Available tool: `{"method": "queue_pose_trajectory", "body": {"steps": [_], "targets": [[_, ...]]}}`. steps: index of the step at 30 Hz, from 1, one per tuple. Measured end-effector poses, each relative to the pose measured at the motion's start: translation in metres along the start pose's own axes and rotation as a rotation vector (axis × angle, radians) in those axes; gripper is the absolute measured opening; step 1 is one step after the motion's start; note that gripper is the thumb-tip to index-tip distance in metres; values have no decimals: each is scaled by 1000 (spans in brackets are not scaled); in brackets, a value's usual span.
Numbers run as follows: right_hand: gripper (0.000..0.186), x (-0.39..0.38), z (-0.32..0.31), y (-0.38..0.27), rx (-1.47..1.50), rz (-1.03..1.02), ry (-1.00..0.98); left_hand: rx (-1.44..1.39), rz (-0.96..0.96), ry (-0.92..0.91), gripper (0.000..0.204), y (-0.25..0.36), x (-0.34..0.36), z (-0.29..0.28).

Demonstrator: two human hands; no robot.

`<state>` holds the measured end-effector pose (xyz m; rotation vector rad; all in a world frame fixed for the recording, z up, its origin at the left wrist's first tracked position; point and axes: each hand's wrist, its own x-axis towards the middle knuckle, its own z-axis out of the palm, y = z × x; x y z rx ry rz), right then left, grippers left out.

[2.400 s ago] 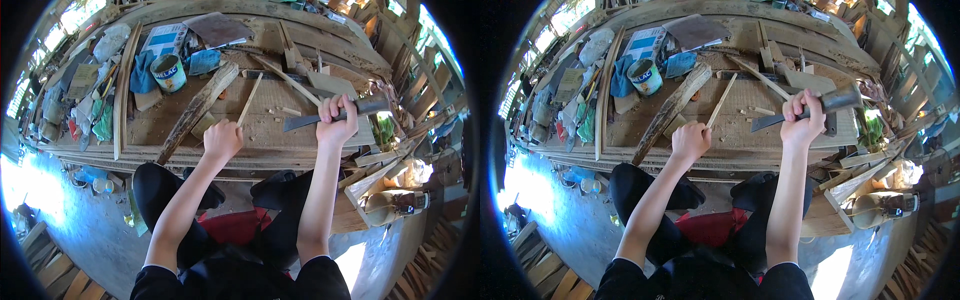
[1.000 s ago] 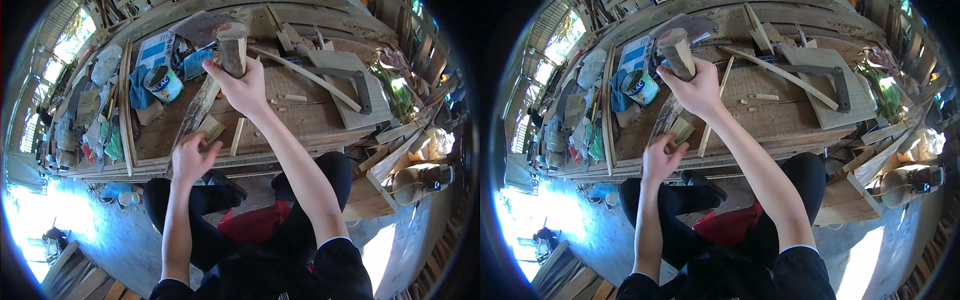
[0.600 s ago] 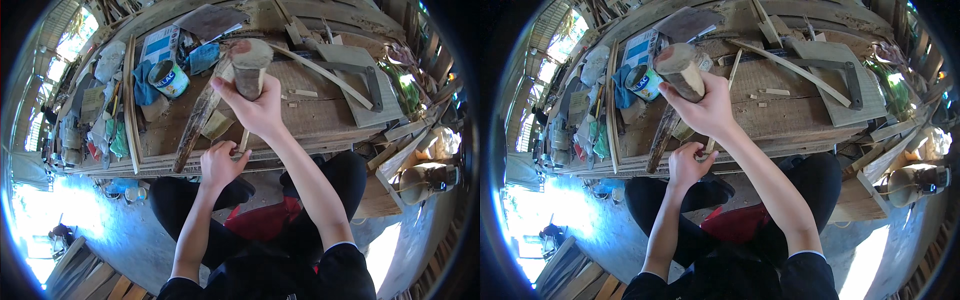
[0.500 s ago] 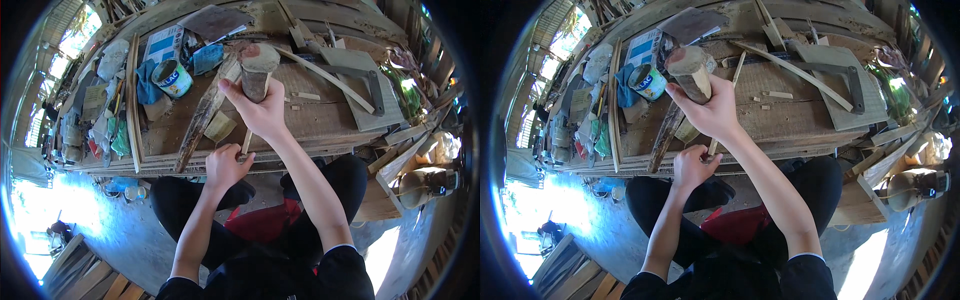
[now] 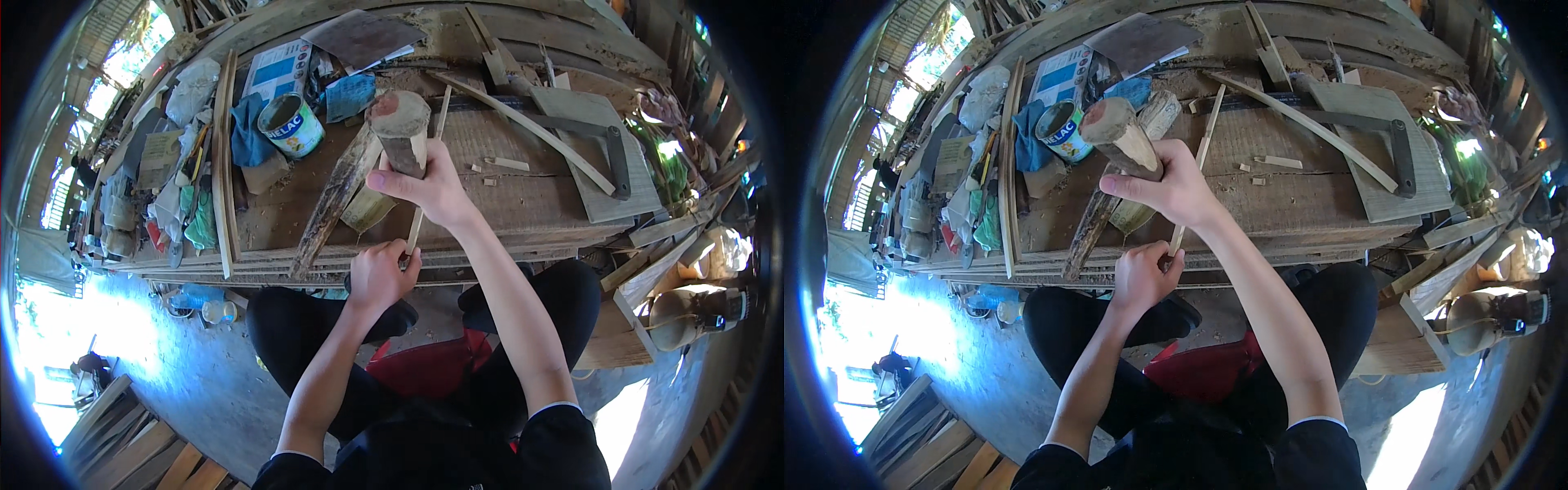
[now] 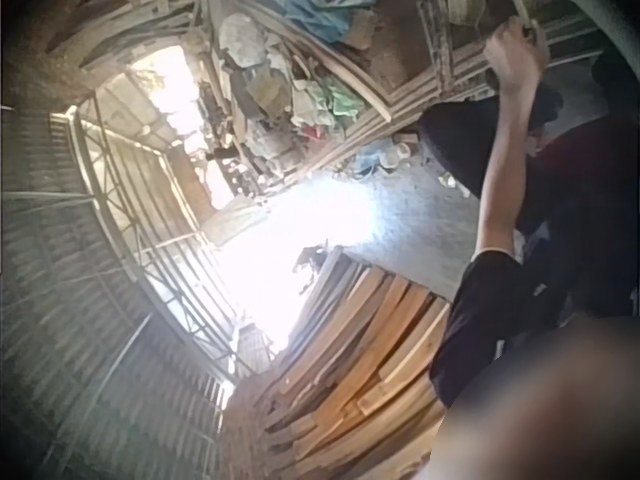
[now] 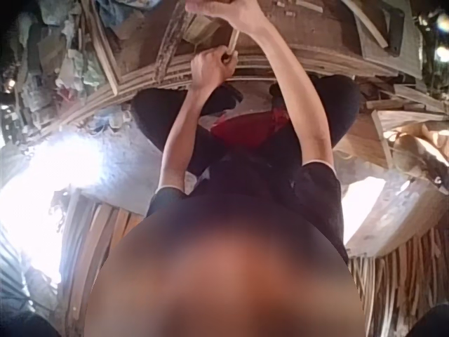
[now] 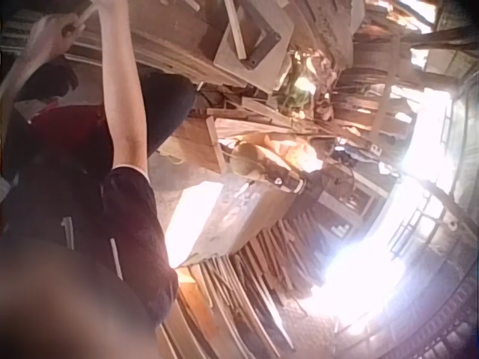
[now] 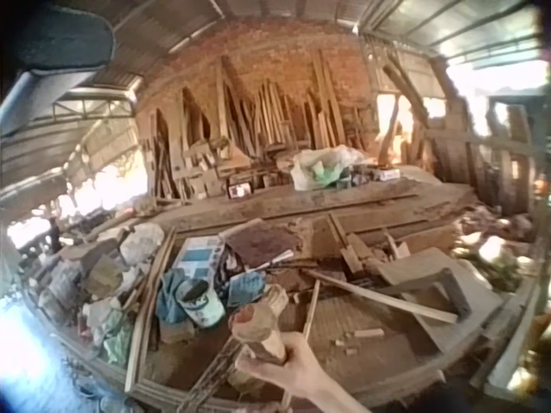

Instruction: Chisel a piece of wood using a mallet for shaping.

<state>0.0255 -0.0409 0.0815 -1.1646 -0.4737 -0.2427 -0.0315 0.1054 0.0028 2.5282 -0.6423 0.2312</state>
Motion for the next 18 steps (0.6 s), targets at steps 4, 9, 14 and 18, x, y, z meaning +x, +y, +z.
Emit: {"method": "queue_pose_trajectory", "body": {"steps": [4, 9, 14, 18], "targets": [[24, 13, -15, 6, 47, 257, -120, 8, -51, -29, 25, 4, 2, 1], [26, 12, -18, 11, 44, 213, -60, -36, -43, -34, 25, -1, 1, -1], [23, 9, -18, 11, 53, 135, -49, -30, -61, -27, 25, 4, 1, 0], [22, 9, -14, 12, -5, 157, -47, -18, -51, -19, 26, 0, 0, 0]]}}
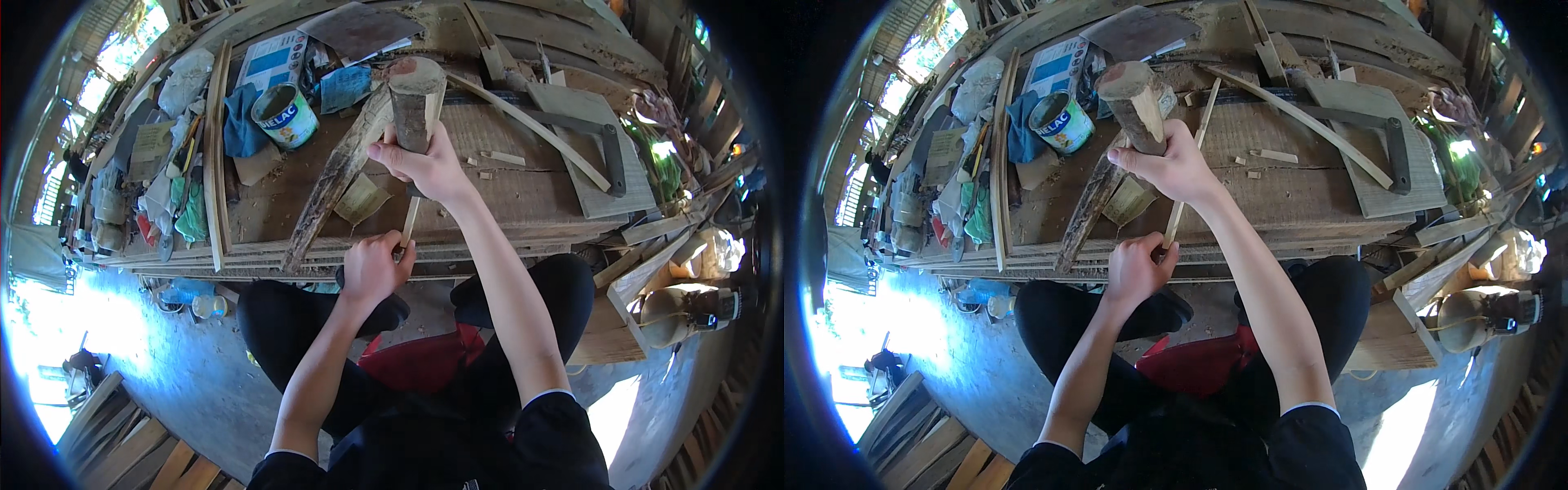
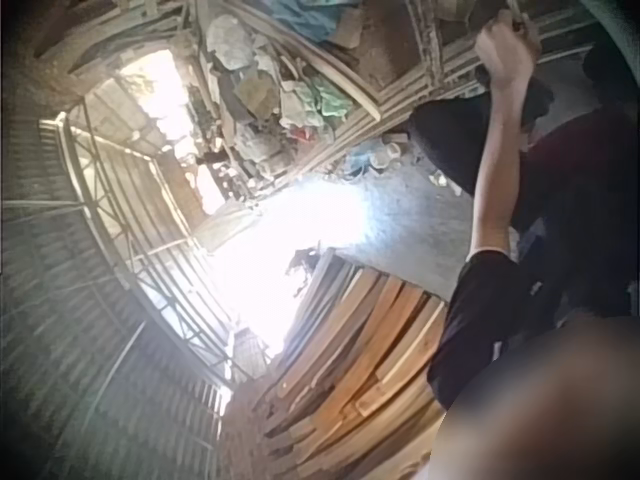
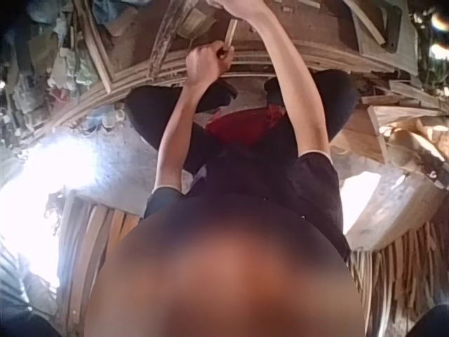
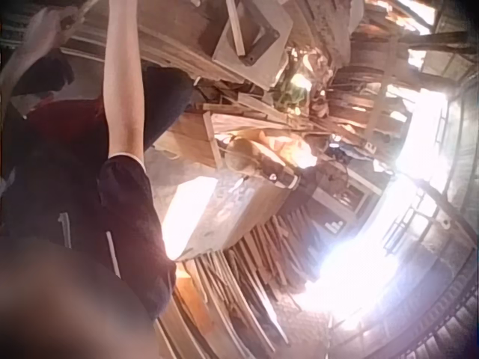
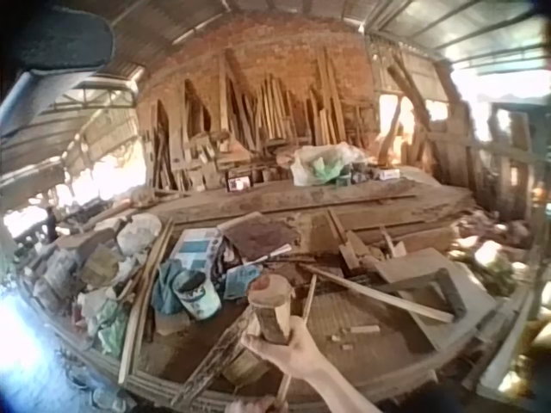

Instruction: Chisel a piece of wood using a mallet for shaping.

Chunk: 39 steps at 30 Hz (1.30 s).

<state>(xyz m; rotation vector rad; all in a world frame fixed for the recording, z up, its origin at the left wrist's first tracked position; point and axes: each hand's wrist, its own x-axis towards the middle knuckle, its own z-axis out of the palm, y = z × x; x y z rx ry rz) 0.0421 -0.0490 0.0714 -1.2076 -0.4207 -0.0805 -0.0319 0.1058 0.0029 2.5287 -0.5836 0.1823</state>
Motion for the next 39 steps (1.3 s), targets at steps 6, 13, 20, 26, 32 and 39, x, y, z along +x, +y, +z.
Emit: {"method": "queue_pose_trajectory", "body": {"steps": [6, 13, 20, 26, 32, 39], "targets": [[19, 2, 4, 2, -31, -6, -27, 46, 9, -62, 25, -2, 5, -19], [13, -3, -2, 19, -128, -124, -10, 258, -38, 226, 24, -46, 76, -70], [24, -24, 27, 19, -256, -559, 56, 55, 46, -3, 61, -194, 88, -35], [23, -31, 29, 20, -368, -385, 15, 1, 49, 143, 40, -96, 81, -58], [29, -36, 33, 19, -498, -282, -102, 76, -1, 93, 39, -105, 69, -64], [33, -38, 36, 21, -535, -275, -116, 109, -21, 69, 38, -114, 56, -79]]}}
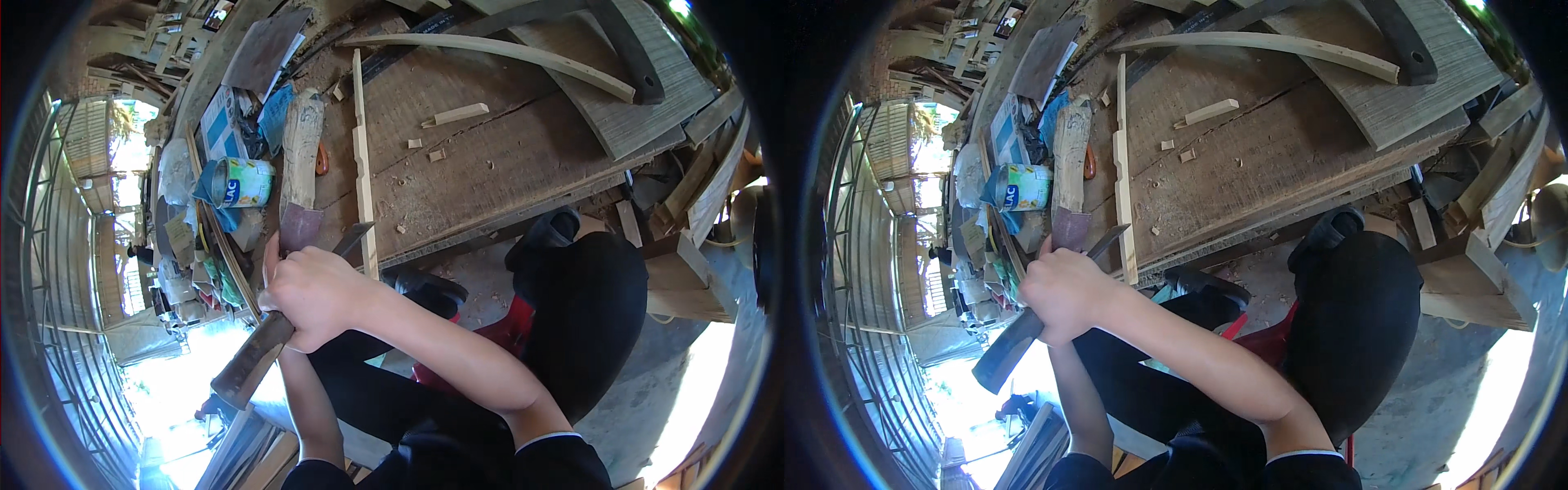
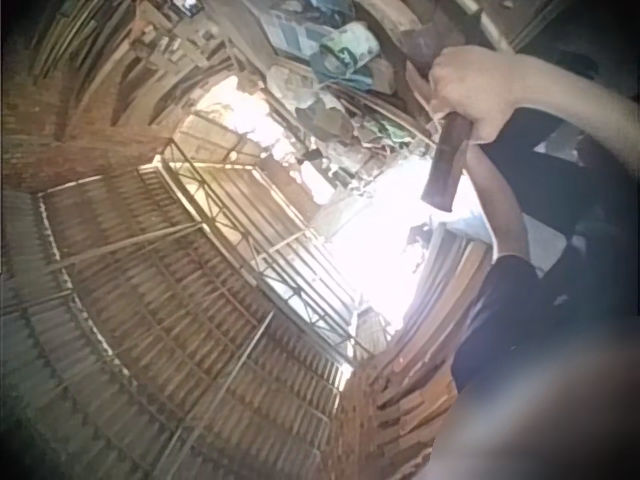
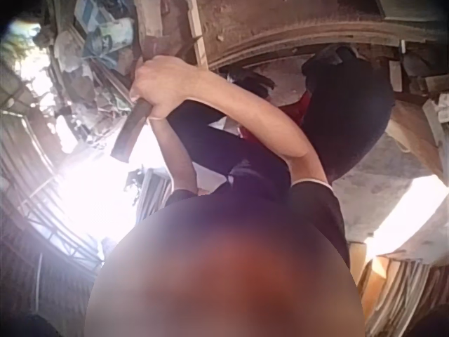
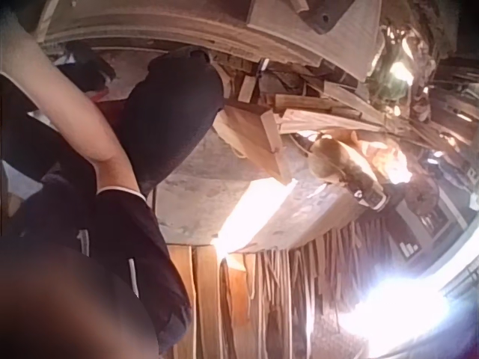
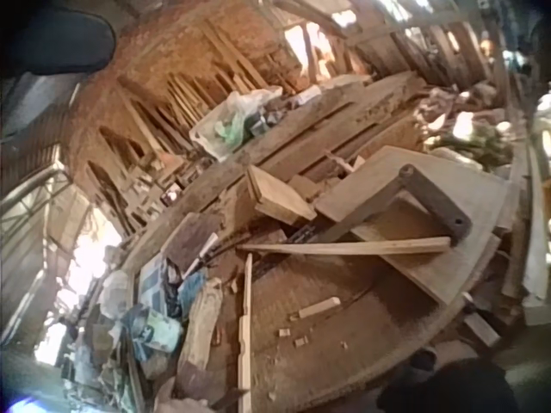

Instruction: Chisel a piece of wood using a mallet for shaping.

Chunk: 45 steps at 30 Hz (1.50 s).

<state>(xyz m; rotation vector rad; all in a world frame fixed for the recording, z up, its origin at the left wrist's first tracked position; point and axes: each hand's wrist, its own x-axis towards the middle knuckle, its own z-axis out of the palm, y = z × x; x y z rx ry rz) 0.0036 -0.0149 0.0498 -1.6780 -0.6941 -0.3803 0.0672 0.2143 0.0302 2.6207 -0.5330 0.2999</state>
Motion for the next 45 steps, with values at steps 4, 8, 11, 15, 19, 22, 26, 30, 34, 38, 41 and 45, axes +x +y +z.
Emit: {"method": "queue_pose_trajectory", "body": {"steps": [4, 8, 11, 15, 19, 22, 26, 30, 34, 38, 41, 45], "targets": [[34, -4, -4, -1, -5, -30, 6, 0, 7, -14, 38, -6, -2, -5], [34, -4, 2, -5, 21, -56, 20, -1, 2, -24, 37, -17, -5, -10], [34, -4, 4, -7, 22, -96, 3, -4, -3, -29, 37, -26, -6, -12], [29, -3, 6, -10, 70, -13, -39, -5, -11, -39, 37, -37, -8, -16], [31, -6, 8, -6, 44, -26, -47, -5, -21, -48, 36, -45, -12, -21], [33, -6, 10, -4, 15, -63, -13, -4, -28, -52, 36, -50, -15, -24], [32, -7, 13, -3, 32, -80, 55, -10, -30, -55, 36, -52, -18, -27], [31, -5, 13, -4, 12, -73, 51, -28, -30, -58, 36, -50, -23, -24], [27, -5, 13, -6, 17, -74, 87, -36, -27, -47, 36, -45, -22, -28], [24, -8, 11, -3, 31, -59, 75, -64, -117, -49, 36, 16, -12, -39], [25, -6, 8, -7, 67, -72, 81, -282, -273, -6, 37, 53, -8, -60], [26, -3, 11, -9, 42, -85, 54, 32, -121, 222, 39, 52, 3, -74]]}}
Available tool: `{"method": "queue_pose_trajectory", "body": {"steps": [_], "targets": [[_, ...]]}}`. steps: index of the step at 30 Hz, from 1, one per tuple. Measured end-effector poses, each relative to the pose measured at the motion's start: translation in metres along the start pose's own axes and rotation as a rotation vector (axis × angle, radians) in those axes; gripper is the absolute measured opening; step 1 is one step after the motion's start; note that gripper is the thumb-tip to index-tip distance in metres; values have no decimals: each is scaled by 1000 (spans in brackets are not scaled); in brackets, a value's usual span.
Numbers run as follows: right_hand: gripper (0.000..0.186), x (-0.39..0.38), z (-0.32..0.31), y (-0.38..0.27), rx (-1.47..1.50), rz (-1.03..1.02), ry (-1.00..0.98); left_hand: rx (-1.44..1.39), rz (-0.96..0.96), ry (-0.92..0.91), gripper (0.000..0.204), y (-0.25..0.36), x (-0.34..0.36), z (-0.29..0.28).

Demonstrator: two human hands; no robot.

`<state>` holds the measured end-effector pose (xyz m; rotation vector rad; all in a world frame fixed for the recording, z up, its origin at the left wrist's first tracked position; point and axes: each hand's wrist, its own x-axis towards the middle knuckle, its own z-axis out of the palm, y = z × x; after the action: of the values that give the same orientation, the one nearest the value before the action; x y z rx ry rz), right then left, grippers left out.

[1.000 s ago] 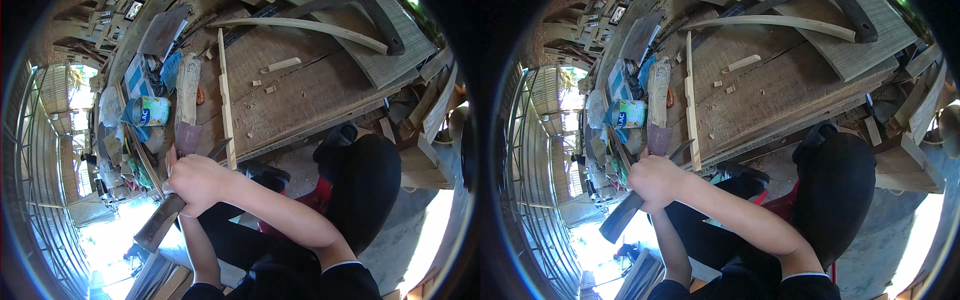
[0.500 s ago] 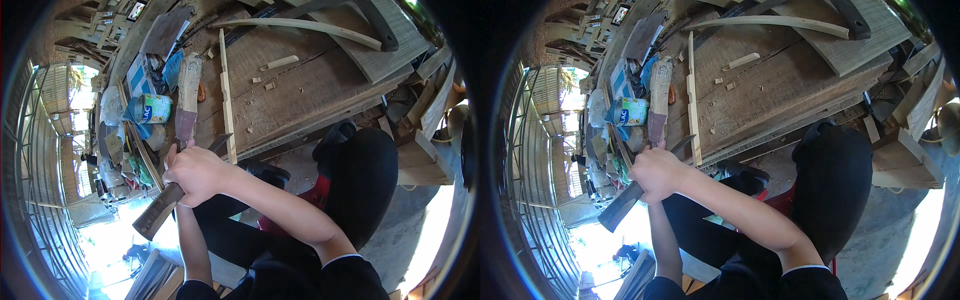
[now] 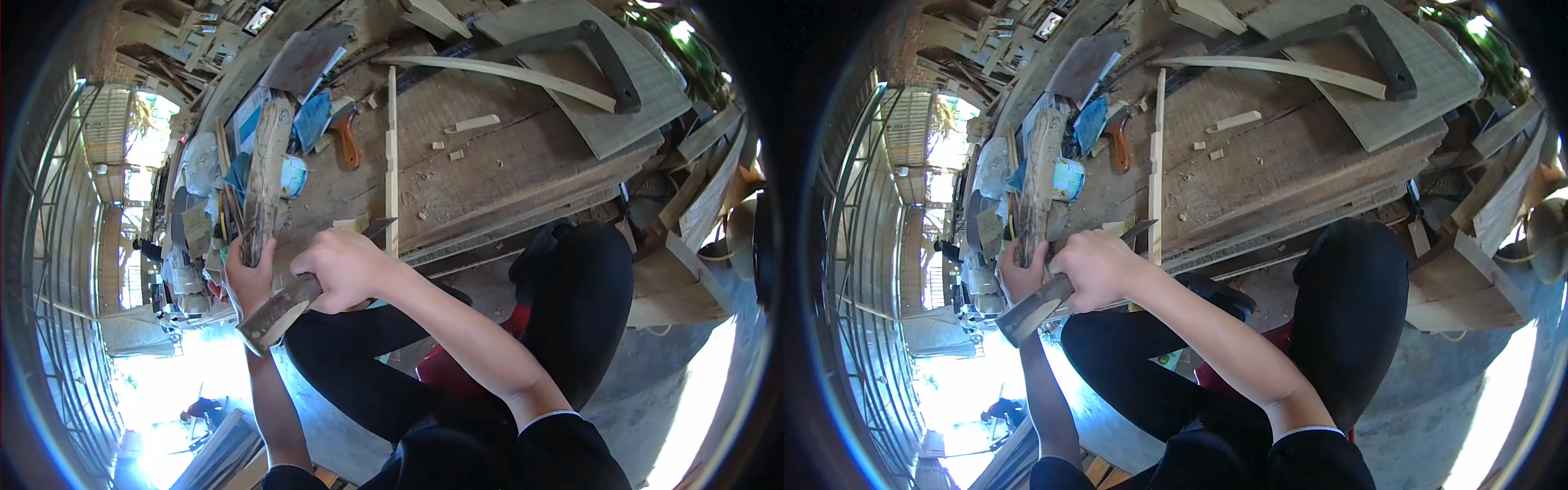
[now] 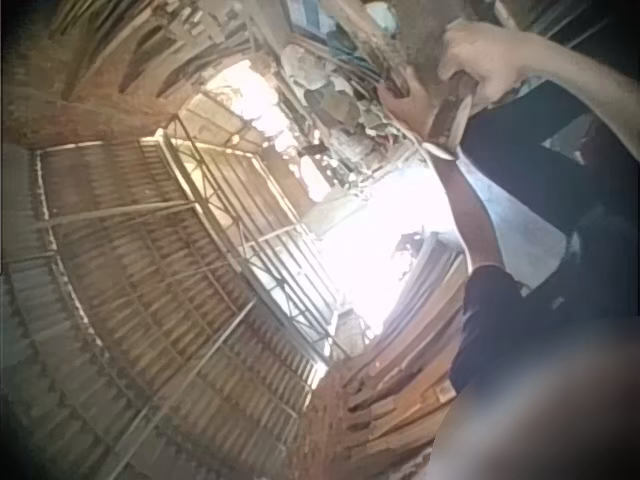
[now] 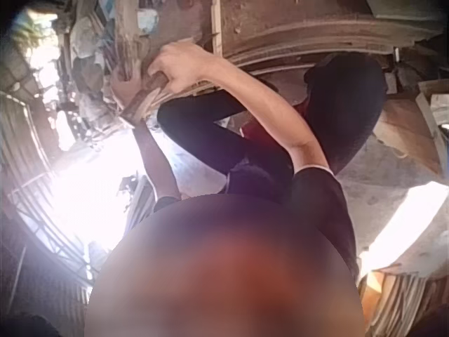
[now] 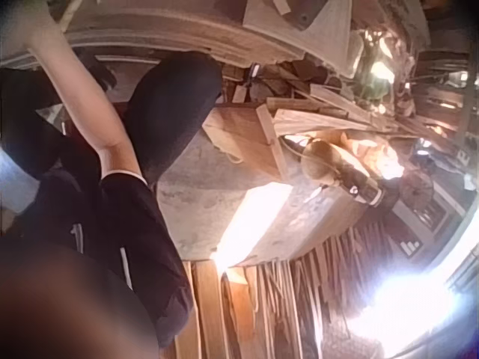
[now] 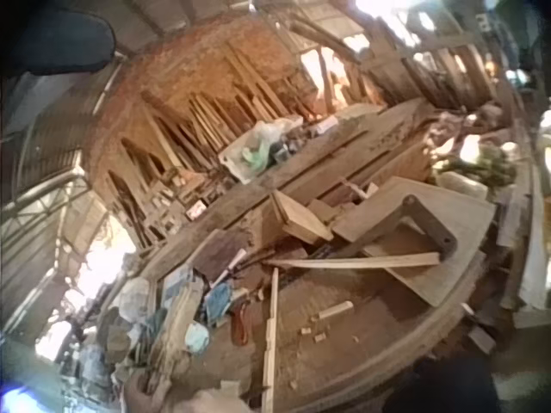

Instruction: Chisel a piece of wood using a mallet for shaping.

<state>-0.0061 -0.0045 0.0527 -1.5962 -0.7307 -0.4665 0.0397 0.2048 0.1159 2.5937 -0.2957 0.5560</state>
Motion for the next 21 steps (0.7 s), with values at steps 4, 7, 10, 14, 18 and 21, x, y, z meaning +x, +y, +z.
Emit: {"method": "queue_pose_trajectory", "body": {"steps": [4, 7, 10, 14, 18, 21], "targets": [[26, -2, 0, 5, -47, -6, 7, 147, 38, 53, 36, 11, -1, -6], [26, -1, 3, 1, -25, -6, 2, -332, -134, 71, 36, -8, -22, -28], [26, -2, -1, 2, -8, 4, 6, -386, -150, 155, 43, -1, -56, -48], [26, -2, -3, 1, -19, 0, 14, -763, -265, 528, 42, 51, -103, -44], [26, 0, -4, 5, -13, 6, 39, -911, -107, -138, 46, 62, -134, -68], [27, 1, -6, 6, 39, 47, 87, -720, -59, -4, 52, 59, -146, -70]]}}
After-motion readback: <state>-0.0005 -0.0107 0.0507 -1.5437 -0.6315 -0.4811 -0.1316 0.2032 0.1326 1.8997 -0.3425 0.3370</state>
